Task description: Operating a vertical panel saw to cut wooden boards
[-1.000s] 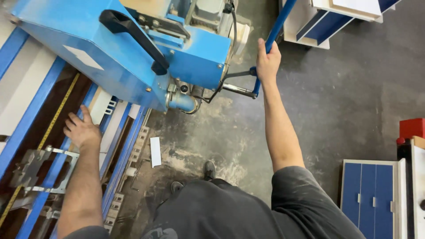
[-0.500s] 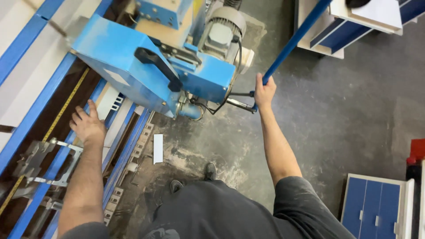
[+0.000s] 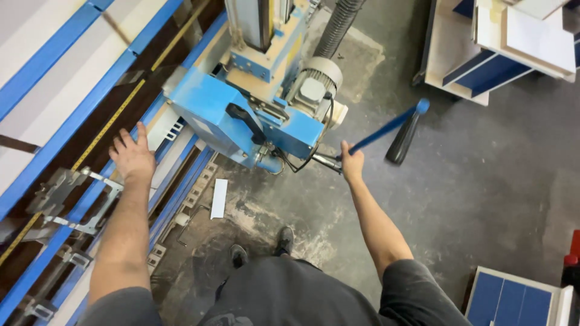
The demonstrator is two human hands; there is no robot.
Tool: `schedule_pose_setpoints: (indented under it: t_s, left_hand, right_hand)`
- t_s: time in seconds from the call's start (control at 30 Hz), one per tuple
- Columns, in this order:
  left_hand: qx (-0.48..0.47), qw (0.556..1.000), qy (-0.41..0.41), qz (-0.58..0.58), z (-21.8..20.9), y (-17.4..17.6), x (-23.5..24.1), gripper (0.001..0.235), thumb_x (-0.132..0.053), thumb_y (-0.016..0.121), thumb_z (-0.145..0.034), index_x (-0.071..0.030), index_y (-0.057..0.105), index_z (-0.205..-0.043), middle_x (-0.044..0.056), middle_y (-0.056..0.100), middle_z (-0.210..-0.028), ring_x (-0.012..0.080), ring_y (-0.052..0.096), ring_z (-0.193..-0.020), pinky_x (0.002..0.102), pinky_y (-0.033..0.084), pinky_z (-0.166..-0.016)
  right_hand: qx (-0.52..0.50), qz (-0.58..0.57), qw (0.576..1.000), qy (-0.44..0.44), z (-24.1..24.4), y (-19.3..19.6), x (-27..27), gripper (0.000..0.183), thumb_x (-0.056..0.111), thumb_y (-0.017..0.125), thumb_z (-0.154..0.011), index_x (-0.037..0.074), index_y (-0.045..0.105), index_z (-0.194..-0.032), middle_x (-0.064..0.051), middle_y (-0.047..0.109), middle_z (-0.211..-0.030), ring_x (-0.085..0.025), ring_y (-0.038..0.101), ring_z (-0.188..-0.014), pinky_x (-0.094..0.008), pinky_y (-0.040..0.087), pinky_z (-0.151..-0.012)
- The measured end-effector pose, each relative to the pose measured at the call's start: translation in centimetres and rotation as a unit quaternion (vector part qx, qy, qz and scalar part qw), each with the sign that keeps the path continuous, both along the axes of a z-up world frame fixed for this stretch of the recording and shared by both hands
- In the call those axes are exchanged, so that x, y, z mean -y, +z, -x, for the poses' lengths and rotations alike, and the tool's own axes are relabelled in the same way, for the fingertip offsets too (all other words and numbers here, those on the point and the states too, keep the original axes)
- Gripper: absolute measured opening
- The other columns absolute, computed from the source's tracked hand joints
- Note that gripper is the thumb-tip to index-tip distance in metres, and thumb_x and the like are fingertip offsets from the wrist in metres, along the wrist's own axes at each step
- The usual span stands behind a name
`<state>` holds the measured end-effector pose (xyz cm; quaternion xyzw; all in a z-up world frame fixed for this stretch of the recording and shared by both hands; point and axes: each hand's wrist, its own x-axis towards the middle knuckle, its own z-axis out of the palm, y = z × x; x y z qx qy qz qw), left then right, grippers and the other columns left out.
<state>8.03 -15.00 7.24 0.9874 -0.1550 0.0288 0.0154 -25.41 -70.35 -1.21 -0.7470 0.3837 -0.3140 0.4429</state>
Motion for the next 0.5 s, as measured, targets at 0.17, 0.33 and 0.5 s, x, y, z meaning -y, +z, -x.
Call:
schedule_pose_setpoints:
  t_s: [0.17,0.33,0.5]
  left_hand:
    - [0.000,1.000,-0.007,0.017,-0.5,-0.9,-0.4,0.095,-0.019,0.079,-0.092,-0.022,0.022,-0.168,0.034,0.031,-0.158,0.0552,0.030,-0.144,0.071,0.027,-0.111]
    - [0.004,1.000,0.005,-0.003,-0.4,-1.4,-0.6,0.095,-0.023,0.078,-0.092,-0.023,0.021,-0.168,0.032,0.032,-0.158,0.0528,0.031,-0.144,0.069,0.028,-0.110]
    - [-0.003,1.000,0.002,-0.019,-0.3,-1.3,-0.4,0.095,-0.025,0.077,-0.093,-0.024,0.019,-0.169,0.031,0.031,-0.160,0.0512,0.030,-0.145,0.068,0.028,-0.111]
  right_hand:
    - [-0.100,0.017,0.995,0.025,1.9,-3.2,-3.1,0.042,0.038,0.073,-0.100,0.007,0.063,-0.073,-0.019,0.063,-0.068,-0.036,0.065,-0.073,-0.043,0.048,-0.074]
    - [-0.118,0.008,0.991,0.067,4.3,-2.8,-6.8,0.039,0.036,0.070,-0.102,0.007,0.062,-0.077,-0.017,0.062,-0.071,-0.034,0.062,-0.073,-0.044,0.049,-0.074]
    - [-0.097,0.004,0.995,0.032,6.5,-4.1,-5.8,0.036,0.037,0.075,-0.101,0.013,0.064,-0.075,-0.009,0.061,-0.070,-0.022,0.057,-0.070,-0.037,0.049,-0.072]
